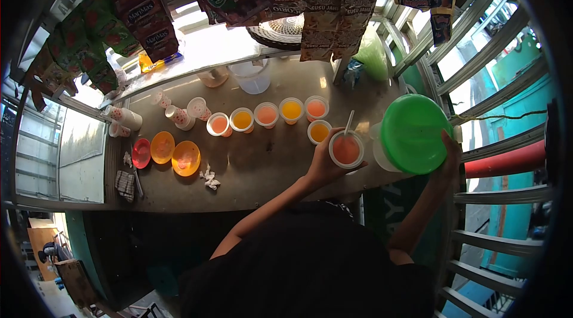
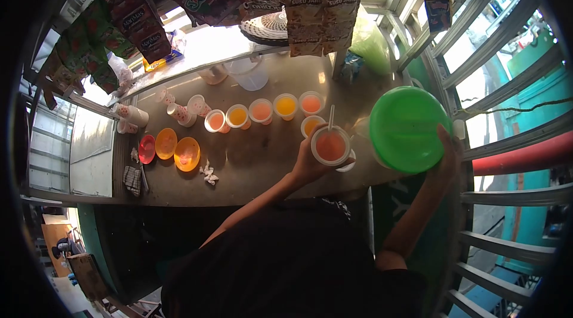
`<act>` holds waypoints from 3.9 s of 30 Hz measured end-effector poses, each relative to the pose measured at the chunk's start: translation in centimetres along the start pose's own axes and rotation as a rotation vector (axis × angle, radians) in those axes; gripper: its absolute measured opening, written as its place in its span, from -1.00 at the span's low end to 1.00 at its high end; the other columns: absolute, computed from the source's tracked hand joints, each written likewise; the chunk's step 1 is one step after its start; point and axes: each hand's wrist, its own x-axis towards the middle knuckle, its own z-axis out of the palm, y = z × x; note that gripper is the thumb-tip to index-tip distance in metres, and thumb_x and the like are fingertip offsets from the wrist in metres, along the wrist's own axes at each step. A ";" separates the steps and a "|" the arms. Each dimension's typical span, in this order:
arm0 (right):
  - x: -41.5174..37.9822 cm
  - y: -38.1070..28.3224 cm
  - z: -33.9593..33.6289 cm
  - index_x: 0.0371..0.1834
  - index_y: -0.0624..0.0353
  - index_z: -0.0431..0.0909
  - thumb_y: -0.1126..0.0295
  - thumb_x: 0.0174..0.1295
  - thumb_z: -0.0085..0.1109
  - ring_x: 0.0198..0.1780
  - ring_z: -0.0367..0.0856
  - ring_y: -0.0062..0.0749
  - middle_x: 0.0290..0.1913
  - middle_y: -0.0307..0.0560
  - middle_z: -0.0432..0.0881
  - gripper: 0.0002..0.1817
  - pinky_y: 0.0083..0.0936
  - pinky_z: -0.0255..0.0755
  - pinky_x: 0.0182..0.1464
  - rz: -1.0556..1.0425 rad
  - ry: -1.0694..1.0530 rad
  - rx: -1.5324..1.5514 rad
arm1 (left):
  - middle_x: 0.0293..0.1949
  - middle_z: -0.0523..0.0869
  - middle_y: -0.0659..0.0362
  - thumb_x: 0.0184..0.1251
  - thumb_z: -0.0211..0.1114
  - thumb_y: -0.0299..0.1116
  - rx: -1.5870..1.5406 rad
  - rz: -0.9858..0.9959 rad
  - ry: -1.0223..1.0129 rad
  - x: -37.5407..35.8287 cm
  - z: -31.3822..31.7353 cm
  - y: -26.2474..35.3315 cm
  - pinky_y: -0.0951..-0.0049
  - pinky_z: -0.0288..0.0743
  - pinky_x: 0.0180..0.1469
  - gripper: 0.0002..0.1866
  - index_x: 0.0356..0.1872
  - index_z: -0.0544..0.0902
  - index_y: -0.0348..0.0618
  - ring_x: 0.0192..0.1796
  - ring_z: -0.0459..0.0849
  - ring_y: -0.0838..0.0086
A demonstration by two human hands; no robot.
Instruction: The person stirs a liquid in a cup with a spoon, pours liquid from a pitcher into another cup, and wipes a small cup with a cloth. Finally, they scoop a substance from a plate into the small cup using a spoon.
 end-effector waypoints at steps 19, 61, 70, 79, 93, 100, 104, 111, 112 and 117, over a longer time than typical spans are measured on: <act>-0.4 -1.4 -0.2 -0.05 0.23 0.64 0.17 0.42 0.03 -0.20 0.68 -0.38 -0.20 -0.01 0.70 -0.65 -0.46 0.49 -0.16 0.135 0.286 -1.037 | -0.06 0.65 0.13 -0.15 0.67 -0.22 0.008 -0.055 0.113 -0.8 -3.5 0.9 0.40 0.55 0.09 -0.21 0.12 0.44 -0.25 -0.02 0.65 0.46; -7.2 2.9 16.7 -0.39 0.24 0.46 0.48 0.18 0.16 -0.38 0.57 -0.07 -0.45 0.00 0.52 -0.91 -0.31 0.40 -0.36 -0.685 -1.190 -0.402 | -0.05 0.66 0.12 -0.23 0.70 -0.23 0.101 -0.096 0.212 -6.2 -4.0 3.8 0.42 0.55 0.07 -0.21 0.07 0.48 -0.28 -0.01 0.66 0.47; -8.9 2.8 19.1 -0.41 0.29 0.45 0.59 0.20 0.06 -0.39 0.56 -0.16 -0.44 -0.02 0.54 -0.96 -0.38 0.41 -0.31 -0.706 -1.259 -0.401 | -0.08 0.66 0.13 -0.23 0.70 -0.20 0.132 -0.065 0.288 -6.5 -7.0 4.3 0.43 0.55 0.04 -0.23 0.04 0.49 -0.27 -0.05 0.67 0.48; -11.2 0.6 22.6 -0.46 0.20 0.46 0.49 0.24 0.10 -0.42 0.50 -0.28 -0.49 -0.13 0.51 -0.88 -0.38 0.36 -0.34 -0.885 -1.089 -0.245 | -0.09 0.67 0.13 -0.23 0.70 -0.21 0.151 -0.063 0.248 -7.5 -12.3 5.4 0.43 0.56 0.03 -0.23 0.05 0.48 -0.27 -0.06 0.67 0.48; -19.3 4.0 27.4 -0.36 0.03 0.43 0.30 0.06 0.36 -0.39 0.52 -0.43 -0.43 -0.30 0.45 -0.75 -0.50 0.48 -0.41 -1.210 -1.241 -0.436 | -0.06 0.66 0.09 -0.18 0.58 -0.40 0.117 -0.057 0.224 -9.6 -20.6 4.4 0.42 0.56 0.01 -0.32 0.06 0.49 -0.27 -0.04 0.69 0.42; -21.8 5.4 28.9 -0.35 0.12 0.43 0.40 0.05 0.35 -0.42 0.53 -0.30 -0.45 -0.18 0.44 -0.76 -0.38 0.49 -0.42 -1.000 -1.225 -0.315 | -0.03 0.63 0.08 -0.19 0.59 -0.38 0.078 -0.081 0.122 -10.4 -23.4 3.8 0.40 0.56 0.03 -0.33 0.05 0.50 -0.25 -0.01 0.68 0.39; -22.1 5.2 29.8 -0.35 0.15 0.43 0.41 0.07 0.34 -0.41 0.51 -0.29 -0.44 -0.16 0.43 -0.77 -0.40 0.48 -0.44 -1.053 -1.153 -0.364 | -0.05 0.66 0.08 -0.17 0.61 -0.34 0.075 -0.065 0.088 -10.7 -24.3 3.8 0.41 0.56 0.03 -0.31 0.07 0.48 -0.25 -0.03 0.69 0.40; -22.5 4.5 30.5 -0.35 0.16 0.40 0.45 0.12 0.29 -0.43 0.49 -0.25 -0.44 -0.13 0.43 -0.80 -0.38 0.46 -0.45 -1.017 -1.178 -0.487 | -0.09 0.68 0.10 -0.13 0.64 -0.25 0.064 -0.075 0.059 -10.6 -25.5 4.6 0.42 0.57 0.01 -0.29 0.07 0.46 -0.25 -0.06 0.69 0.45; -22.6 4.6 30.8 -0.35 0.16 0.40 0.45 0.12 0.29 -0.43 0.49 -0.25 -0.44 -0.13 0.43 -0.80 -0.38 0.46 -0.45 -1.022 -1.179 -0.485 | -0.09 0.68 0.10 -0.13 0.64 -0.25 0.067 -0.072 0.062 -10.5 -25.7 4.6 0.42 0.57 0.01 -0.29 0.07 0.46 -0.25 -0.06 0.69 0.45; -23.2 5.6 31.8 -0.34 0.17 0.40 0.51 0.16 0.22 -0.40 0.52 -0.15 -0.42 -0.08 0.46 -0.85 -0.31 0.47 -0.41 -0.922 -1.167 -0.352 | -0.09 0.68 0.10 -0.11 0.62 -0.27 0.061 -0.049 0.058 -10.6 -25.9 4.5 0.42 0.57 0.01 -0.32 0.06 0.47 -0.25 -0.05 0.69 0.45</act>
